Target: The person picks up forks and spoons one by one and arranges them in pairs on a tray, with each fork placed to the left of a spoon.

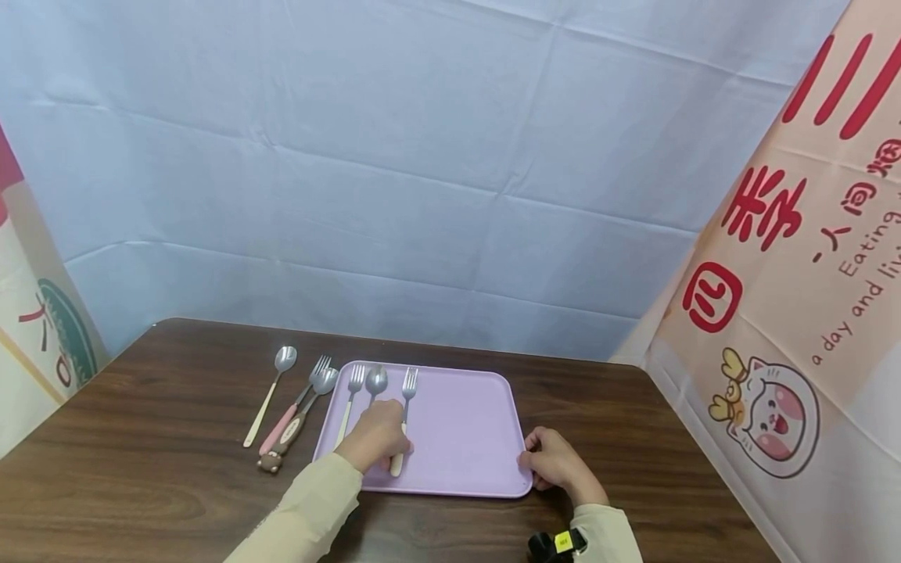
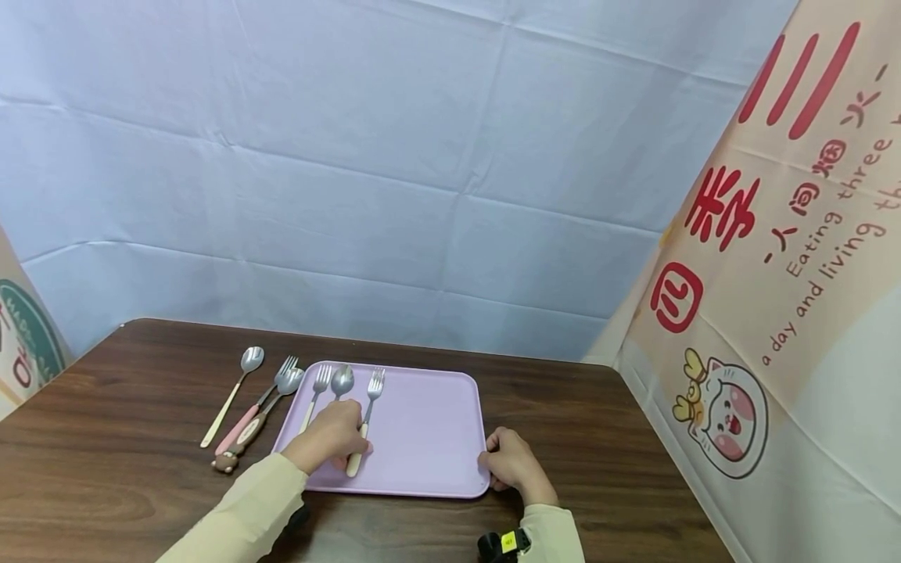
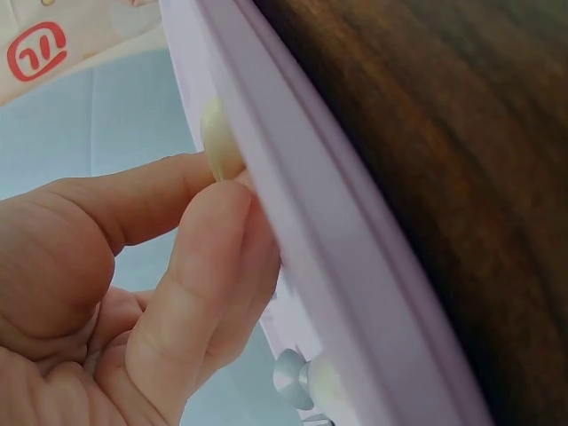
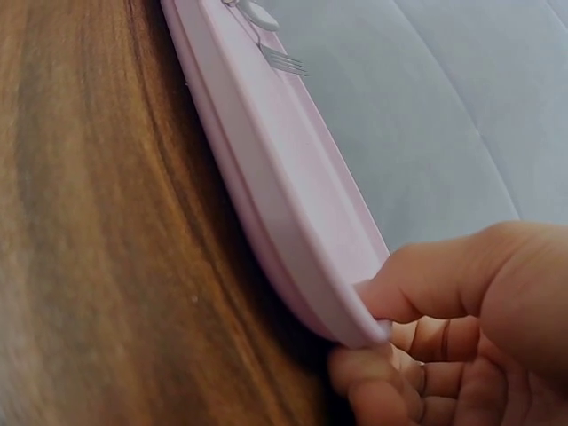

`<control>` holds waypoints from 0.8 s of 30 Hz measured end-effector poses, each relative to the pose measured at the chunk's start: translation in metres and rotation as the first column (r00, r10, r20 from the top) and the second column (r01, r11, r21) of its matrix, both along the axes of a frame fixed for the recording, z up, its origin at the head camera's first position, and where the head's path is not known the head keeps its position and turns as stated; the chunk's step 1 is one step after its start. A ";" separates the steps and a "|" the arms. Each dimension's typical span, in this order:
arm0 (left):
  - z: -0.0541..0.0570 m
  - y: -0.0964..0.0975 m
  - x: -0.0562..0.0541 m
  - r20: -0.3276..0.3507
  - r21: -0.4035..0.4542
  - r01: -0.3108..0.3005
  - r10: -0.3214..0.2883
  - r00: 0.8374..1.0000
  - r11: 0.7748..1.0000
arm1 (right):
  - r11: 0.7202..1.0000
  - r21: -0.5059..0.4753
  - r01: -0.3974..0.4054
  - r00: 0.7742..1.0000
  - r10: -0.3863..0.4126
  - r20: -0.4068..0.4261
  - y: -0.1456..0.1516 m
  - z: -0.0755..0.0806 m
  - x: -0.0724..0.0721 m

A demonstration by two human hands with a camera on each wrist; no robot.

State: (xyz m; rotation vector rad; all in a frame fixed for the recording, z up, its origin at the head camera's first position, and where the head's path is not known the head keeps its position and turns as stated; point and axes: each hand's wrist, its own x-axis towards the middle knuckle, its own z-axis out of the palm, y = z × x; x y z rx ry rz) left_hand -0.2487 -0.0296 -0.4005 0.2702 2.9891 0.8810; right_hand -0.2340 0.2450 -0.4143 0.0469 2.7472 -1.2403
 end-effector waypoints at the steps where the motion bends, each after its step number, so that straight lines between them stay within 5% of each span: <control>1: 0.000 0.000 0.000 0.002 0.002 0.002 -0.002 1.000 1.000 | 1.000 -0.002 -0.001 1.000 0.001 0.004 0.000 0.000 0.000; 24: 0.006 -0.001 0.004 0.063 0.035 0.006 -0.008 0.998 0.999 | 1.000 -0.005 -0.007 1.000 0.007 0.010 0.000 0.001 0.001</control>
